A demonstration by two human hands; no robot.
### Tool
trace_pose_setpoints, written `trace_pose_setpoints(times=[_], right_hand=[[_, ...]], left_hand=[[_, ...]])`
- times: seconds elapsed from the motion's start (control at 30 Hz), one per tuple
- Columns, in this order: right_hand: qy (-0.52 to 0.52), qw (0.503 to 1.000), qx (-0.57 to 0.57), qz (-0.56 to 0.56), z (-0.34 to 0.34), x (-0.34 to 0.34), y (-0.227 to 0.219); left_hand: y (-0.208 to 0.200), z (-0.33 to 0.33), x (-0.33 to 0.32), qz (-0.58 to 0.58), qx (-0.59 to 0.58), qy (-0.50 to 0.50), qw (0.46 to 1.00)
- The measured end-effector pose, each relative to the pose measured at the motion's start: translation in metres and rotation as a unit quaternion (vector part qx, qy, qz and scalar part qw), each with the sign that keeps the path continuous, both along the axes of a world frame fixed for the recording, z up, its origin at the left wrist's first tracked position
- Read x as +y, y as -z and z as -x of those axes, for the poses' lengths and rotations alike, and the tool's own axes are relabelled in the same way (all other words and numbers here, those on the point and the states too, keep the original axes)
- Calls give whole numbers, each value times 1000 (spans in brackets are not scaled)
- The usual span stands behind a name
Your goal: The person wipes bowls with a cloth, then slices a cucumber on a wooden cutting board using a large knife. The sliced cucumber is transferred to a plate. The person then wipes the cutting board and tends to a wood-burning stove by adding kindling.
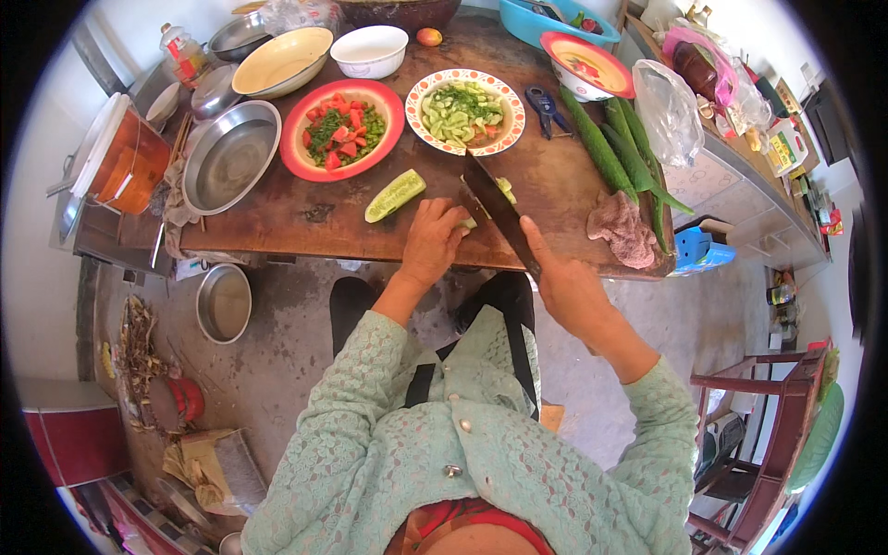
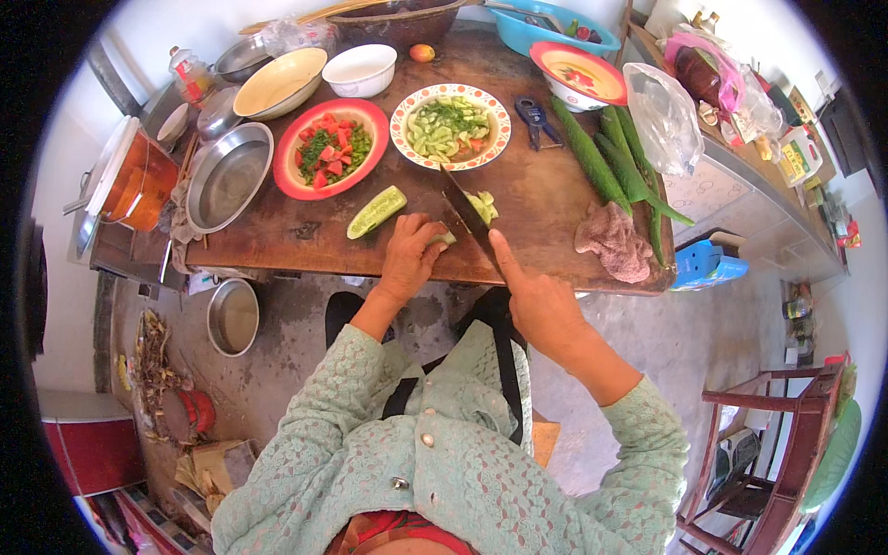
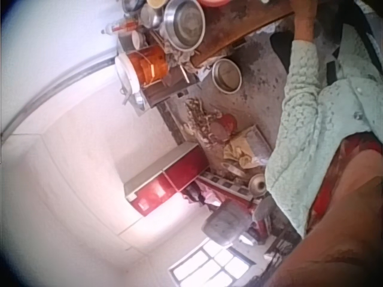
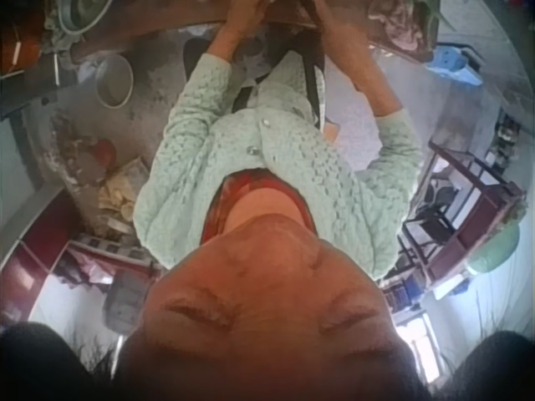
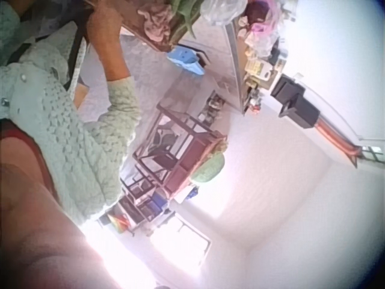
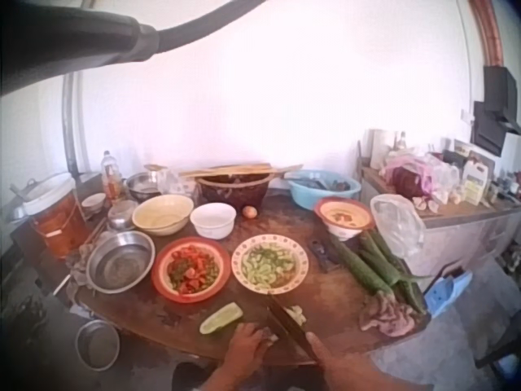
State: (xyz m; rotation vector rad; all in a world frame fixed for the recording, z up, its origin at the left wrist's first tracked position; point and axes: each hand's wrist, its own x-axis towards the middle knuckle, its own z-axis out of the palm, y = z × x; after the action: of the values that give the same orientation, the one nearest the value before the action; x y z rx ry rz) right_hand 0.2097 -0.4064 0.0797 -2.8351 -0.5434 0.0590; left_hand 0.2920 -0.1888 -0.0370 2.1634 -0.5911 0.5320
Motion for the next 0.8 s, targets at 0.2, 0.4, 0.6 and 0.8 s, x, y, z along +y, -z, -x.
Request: trace_pose_setpoints(times=[0.2, 0.4, 0.6, 0.8], right_hand=[[-88, 991, -94, -32, 5, 0, -6], [-54, 997, -41, 37, 20, 7, 9], [-38, 999, -35, 0, 3, 7, 21], [6, 997, 21, -69, 2, -8, 4]], left_hand=[[4, 1, 0, 24, 13, -12, 1000], [5, -1, 2, 27, 11, 3, 1000], [-1, 1, 1, 15, 4, -7, 1000], [1, 2, 2, 29, -5, -21, 999]])
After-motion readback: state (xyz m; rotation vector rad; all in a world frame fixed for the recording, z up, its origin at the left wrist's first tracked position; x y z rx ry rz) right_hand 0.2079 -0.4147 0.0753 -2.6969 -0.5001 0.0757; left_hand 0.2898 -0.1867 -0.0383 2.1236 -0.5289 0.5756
